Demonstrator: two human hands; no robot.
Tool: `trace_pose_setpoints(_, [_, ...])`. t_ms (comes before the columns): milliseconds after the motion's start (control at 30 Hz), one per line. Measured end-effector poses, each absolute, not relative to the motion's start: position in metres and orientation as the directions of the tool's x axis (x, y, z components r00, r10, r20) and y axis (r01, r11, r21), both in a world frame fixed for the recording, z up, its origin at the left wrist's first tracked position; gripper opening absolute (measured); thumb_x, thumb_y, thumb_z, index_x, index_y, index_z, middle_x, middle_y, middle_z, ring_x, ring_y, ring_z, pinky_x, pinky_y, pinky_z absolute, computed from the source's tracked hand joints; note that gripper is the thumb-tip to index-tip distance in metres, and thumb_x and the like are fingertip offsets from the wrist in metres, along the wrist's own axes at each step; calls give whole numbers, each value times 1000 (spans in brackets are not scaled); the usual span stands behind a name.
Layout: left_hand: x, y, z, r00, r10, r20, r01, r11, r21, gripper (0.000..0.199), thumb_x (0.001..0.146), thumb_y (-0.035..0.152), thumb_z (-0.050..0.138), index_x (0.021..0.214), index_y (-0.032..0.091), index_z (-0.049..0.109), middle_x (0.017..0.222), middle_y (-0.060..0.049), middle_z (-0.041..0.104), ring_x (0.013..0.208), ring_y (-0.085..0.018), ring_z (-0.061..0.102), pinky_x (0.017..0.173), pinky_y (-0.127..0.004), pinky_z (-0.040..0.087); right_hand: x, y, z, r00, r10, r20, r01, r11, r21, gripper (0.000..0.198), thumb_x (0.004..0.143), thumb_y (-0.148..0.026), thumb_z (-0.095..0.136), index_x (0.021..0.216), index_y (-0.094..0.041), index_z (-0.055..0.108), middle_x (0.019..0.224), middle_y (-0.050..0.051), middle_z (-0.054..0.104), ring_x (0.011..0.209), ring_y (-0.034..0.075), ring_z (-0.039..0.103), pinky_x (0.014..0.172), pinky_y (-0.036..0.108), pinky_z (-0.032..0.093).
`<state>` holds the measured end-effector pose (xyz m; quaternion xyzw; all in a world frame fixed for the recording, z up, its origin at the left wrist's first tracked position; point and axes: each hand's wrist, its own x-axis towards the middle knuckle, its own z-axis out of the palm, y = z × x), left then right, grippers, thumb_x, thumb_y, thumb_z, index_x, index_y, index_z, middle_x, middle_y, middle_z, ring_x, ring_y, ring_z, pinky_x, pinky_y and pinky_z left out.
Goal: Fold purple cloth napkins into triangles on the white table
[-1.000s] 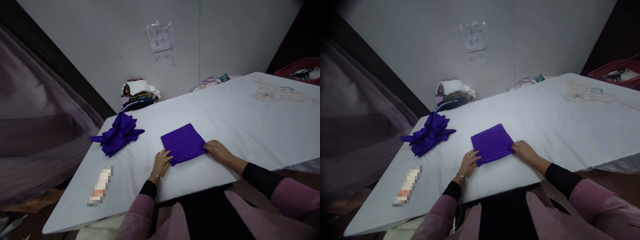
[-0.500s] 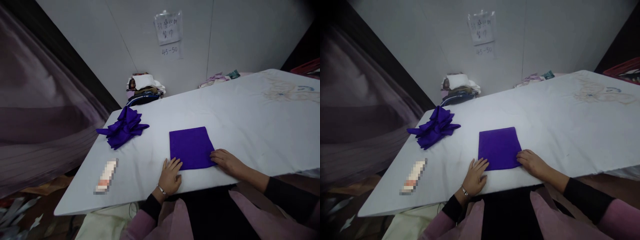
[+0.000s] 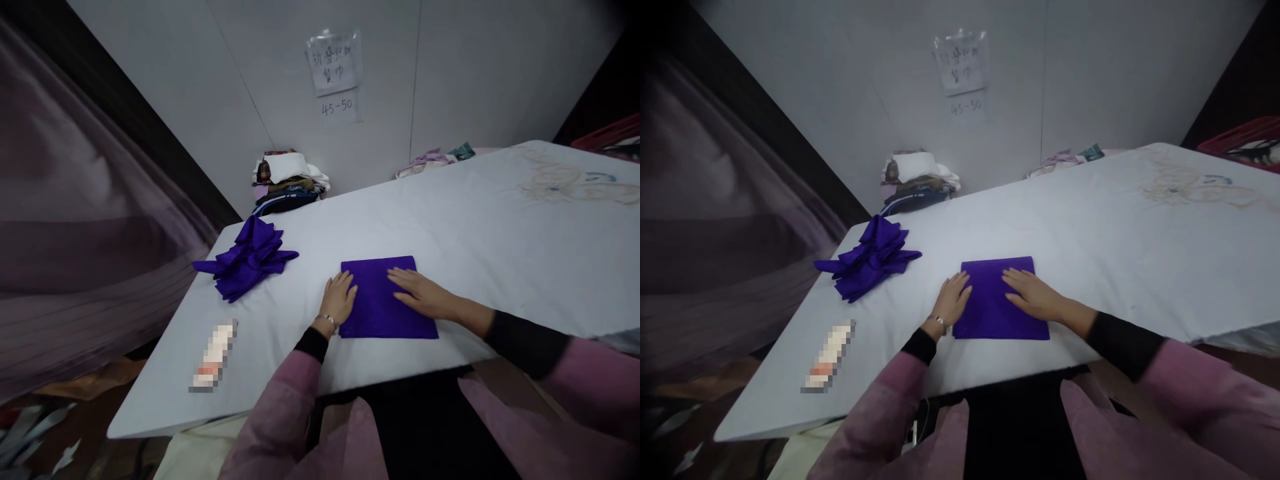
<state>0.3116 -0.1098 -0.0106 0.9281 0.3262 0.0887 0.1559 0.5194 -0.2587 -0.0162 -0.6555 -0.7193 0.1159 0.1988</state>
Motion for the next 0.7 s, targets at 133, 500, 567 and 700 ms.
trace_pose_setpoints(133, [361,-82,-28,789,615,-6,608,-778,159,52,92,31,32,141,14,34,150,-10,29,139,-25,20,113,-43,19,487,-180,-18,-1,990,139,921,55,-387,66,92,-51,27,143,-8,29,149,16,26,138,28,18,111,47,17])
trace_pose_setpoints(500, [371,-74,-63,774,611,-166,619,-785,-8,65,88,40,30,148,18,14,155,-5,8,142,-26,0,114,-48,3,466,-131,-47,28,999,23,842,-11,-539,87,87,-68,19,145,-3,21,151,19,19,139,27,13,111,40,12])
trace_pose_setpoints(567, [371,-75,-60,754,635,-166,648,-761,33,64,89,38,28,147,15,14,155,-7,10,142,-25,2,114,-47,3,474,-136,-52,42,999,18,844,-25,-535,86,87,-68,18,145,-5,21,150,18,20,139,26,14,112,40,11])
trace_pose_setpoints(700, [371,-77,-57,748,654,-115,664,-737,128,62,89,37,29,146,13,21,154,-10,16,142,-25,7,114,-49,5,495,-148,-60,88,996,29,896,-66,-439,80,88,-66,19,142,-7,31,148,18,27,139,26,17,112,42,12])
